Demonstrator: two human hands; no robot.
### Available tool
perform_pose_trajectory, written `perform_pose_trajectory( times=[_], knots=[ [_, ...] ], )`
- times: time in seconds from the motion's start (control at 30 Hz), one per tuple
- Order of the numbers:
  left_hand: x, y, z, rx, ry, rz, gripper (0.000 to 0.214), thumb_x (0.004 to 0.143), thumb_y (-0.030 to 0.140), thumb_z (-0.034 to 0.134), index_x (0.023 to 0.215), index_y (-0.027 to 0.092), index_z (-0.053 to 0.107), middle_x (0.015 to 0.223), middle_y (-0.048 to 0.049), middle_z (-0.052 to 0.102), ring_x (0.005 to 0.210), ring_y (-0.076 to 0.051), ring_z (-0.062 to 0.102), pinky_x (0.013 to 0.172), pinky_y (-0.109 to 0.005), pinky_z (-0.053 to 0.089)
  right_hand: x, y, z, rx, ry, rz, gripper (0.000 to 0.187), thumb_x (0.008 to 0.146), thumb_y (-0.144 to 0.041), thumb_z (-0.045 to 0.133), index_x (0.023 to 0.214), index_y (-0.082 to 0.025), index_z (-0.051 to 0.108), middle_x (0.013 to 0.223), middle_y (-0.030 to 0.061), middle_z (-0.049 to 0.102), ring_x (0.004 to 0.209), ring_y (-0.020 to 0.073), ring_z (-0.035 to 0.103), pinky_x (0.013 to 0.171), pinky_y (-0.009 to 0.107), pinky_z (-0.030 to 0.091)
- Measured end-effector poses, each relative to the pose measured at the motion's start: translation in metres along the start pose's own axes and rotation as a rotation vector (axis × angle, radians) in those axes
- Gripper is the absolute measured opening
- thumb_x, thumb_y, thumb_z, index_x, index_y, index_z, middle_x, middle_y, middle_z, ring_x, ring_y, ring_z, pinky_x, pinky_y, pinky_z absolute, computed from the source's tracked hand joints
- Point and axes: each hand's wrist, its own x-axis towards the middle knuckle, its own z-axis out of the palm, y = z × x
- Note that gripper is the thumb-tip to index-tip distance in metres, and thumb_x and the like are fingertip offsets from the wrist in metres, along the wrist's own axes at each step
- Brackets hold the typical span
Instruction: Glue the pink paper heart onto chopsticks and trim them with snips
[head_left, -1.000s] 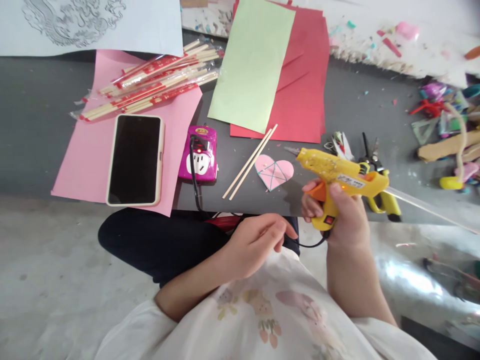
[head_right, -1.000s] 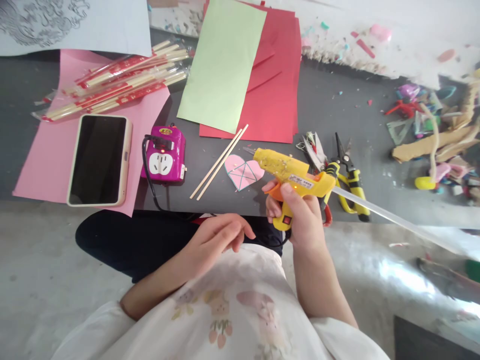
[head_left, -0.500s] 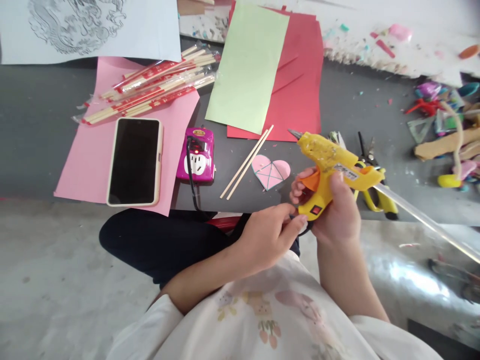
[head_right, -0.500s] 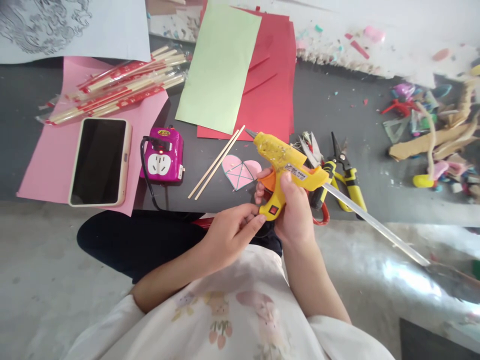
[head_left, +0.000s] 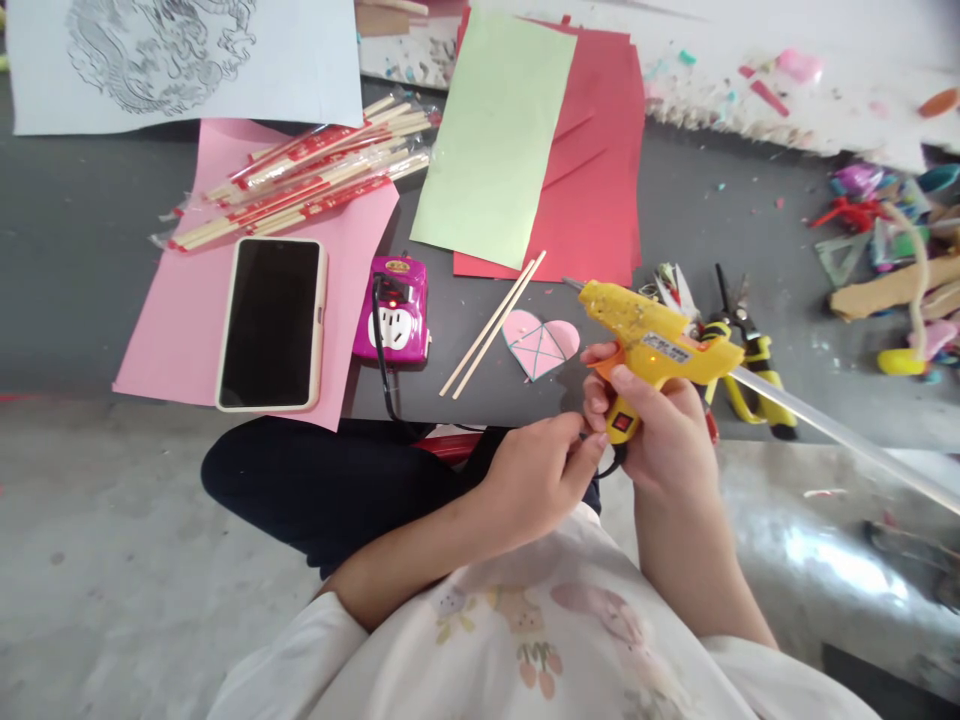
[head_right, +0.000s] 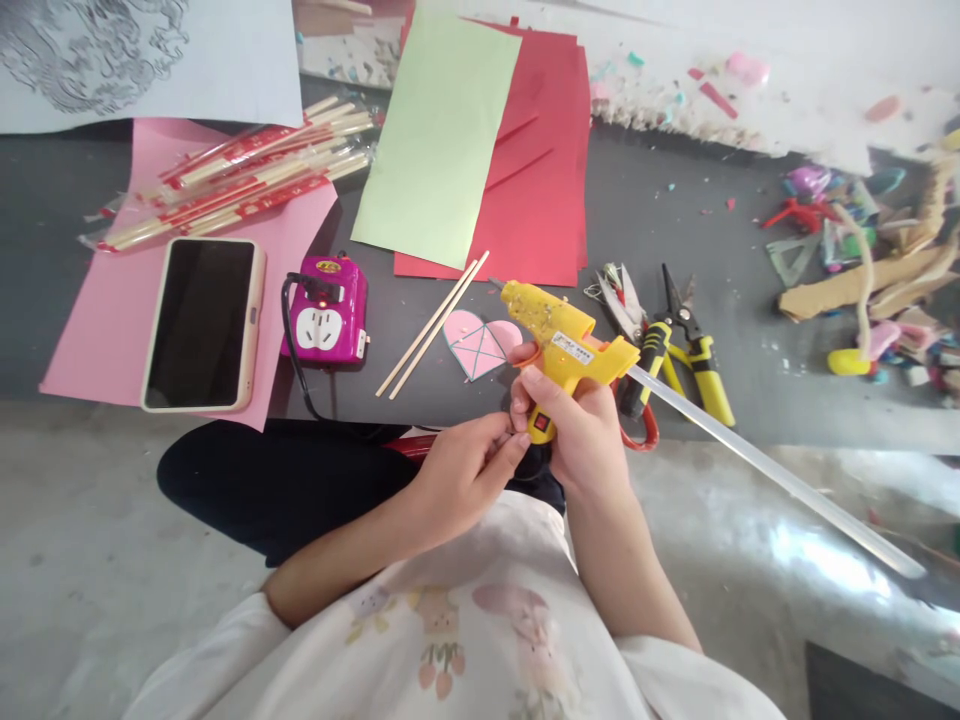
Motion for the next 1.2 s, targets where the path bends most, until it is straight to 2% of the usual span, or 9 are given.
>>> perform_pose_trajectory(
  times=[0.1, 0.23, 0.43, 0.6, 0.73, 0.8, 0.87, 1.03, 1.2],
  knots=[
    [0.000, 0.000, 0.001, 0.002, 0.003, -0.012, 0.031, 0.095, 0.040, 0.036, 0.079, 0.019, 0.050, 0.066, 0.0015, 0.053, 0.059, -0.012, 0.047, 0.057, -0.024, 0.031, 0.000, 0.001, -0.001, 0.043, -0.022, 0.006, 0.016, 0.078, -0.031, 0.066, 0.092, -0.023, 0.062, 0.085, 0.0008, 0.062, 0.050, 0.0079, 0.047, 0.039, 0.022, 0.036],
    [-0.001, 0.002, 0.000, 0.023, 0.001, -0.019, 0.029, 0.095, 0.038, 0.036, 0.080, 0.019, 0.050, 0.066, 0.0015, 0.053, 0.059, -0.012, 0.048, 0.056, -0.024, 0.031, -0.001, 0.001, 0.000, 0.087, -0.030, -0.022, 0.011, 0.081, -0.029, 0.064, 0.089, -0.022, 0.064, 0.095, 0.0023, 0.063, 0.053, 0.0076, 0.051, 0.040, 0.022, 0.039],
    [-0.005, 0.005, -0.007, 0.098, -0.021, 0.065, 0.031, 0.097, 0.033, 0.029, 0.087, 0.019, 0.055, 0.075, -0.0004, 0.060, 0.068, -0.013, 0.055, 0.060, -0.024, 0.036, 0.001, 0.001, -0.004, 0.105, -0.033, -0.062, 0.011, 0.083, -0.030, 0.062, 0.090, -0.022, 0.065, 0.093, 0.0025, 0.063, 0.053, 0.0078, 0.050, 0.041, 0.022, 0.041],
    [-0.010, 0.003, -0.016, 0.189, 0.062, 0.086, 0.029, 0.097, 0.027, 0.032, 0.103, 0.020, 0.059, 0.091, -0.0014, 0.067, 0.080, -0.013, 0.061, 0.071, -0.024, 0.043, 0.003, 0.000, -0.009, 0.099, -0.016, -0.083, 0.010, 0.082, -0.029, 0.064, 0.088, -0.021, 0.066, 0.088, 0.0027, 0.064, 0.053, 0.0080, 0.050, 0.041, 0.022, 0.040],
    [-0.007, -0.003, -0.024, 0.377, 0.213, 0.082, 0.024, 0.095, 0.026, 0.036, 0.104, 0.022, 0.059, 0.095, -0.0007, 0.068, 0.083, -0.013, 0.063, 0.074, -0.024, 0.043, 0.003, -0.001, -0.012, 0.084, 0.023, -0.085, 0.010, 0.082, -0.027, 0.064, 0.088, -0.019, 0.066, 0.088, 0.0043, 0.064, 0.053, 0.0082, 0.050, 0.042, 0.022, 0.039],
    [-0.001, -0.005, -0.029, 0.536, 0.312, 0.057, 0.025, 0.096, 0.027, 0.036, 0.103, 0.023, 0.059, 0.094, -0.0008, 0.069, 0.083, -0.014, 0.064, 0.072, -0.026, 0.042, 0.003, -0.001, -0.014, 0.071, 0.038, -0.090, 0.010, 0.082, -0.026, 0.064, 0.089, -0.019, 0.066, 0.088, 0.0046, 0.064, 0.053, 0.0081, 0.050, 0.042, 0.022, 0.039],
    [0.008, -0.006, -0.036, 0.690, 0.354, -0.010, 0.027, 0.096, 0.028, 0.033, 0.102, 0.023, 0.059, 0.093, -0.0017, 0.069, 0.083, -0.016, 0.064, 0.067, -0.026, 0.041, 0.002, -0.001, -0.016, 0.058, 0.042, -0.096, 0.010, 0.082, -0.026, 0.064, 0.089, -0.019, 0.065, 0.089, 0.0045, 0.064, 0.053, 0.0078, 0.049, 0.042, 0.022, 0.038],
    [0.033, -0.002, -0.049, 0.887, 0.319, -0.161, 0.025, 0.095, 0.030, 0.036, 0.105, 0.024, 0.058, 0.094, -0.0037, 0.067, 0.077, -0.019, 0.064, 0.061, -0.028, 0.039, 0.001, 0.000, -0.020, 0.004, 0.067, -0.112, 0.011, 0.079, -0.025, 0.068, 0.089, -0.020, 0.065, 0.090, 0.0022, 0.063, 0.052, 0.0067, 0.048, 0.041, 0.021, 0.039],
    [0.042, 0.001, -0.052, 0.939, 0.310, -0.192, 0.030, 0.096, 0.031, 0.033, 0.119, 0.031, 0.053, 0.097, -0.0031, 0.068, 0.078, -0.020, 0.064, 0.062, -0.029, 0.038, 0.000, 0.001, -0.025, -0.044, 0.087, -0.106, 0.014, 0.078, -0.025, 0.069, 0.091, -0.022, 0.064, 0.089, 0.0014, 0.063, 0.051, 0.0065, 0.049, 0.042, 0.021, 0.042]
  ],
)
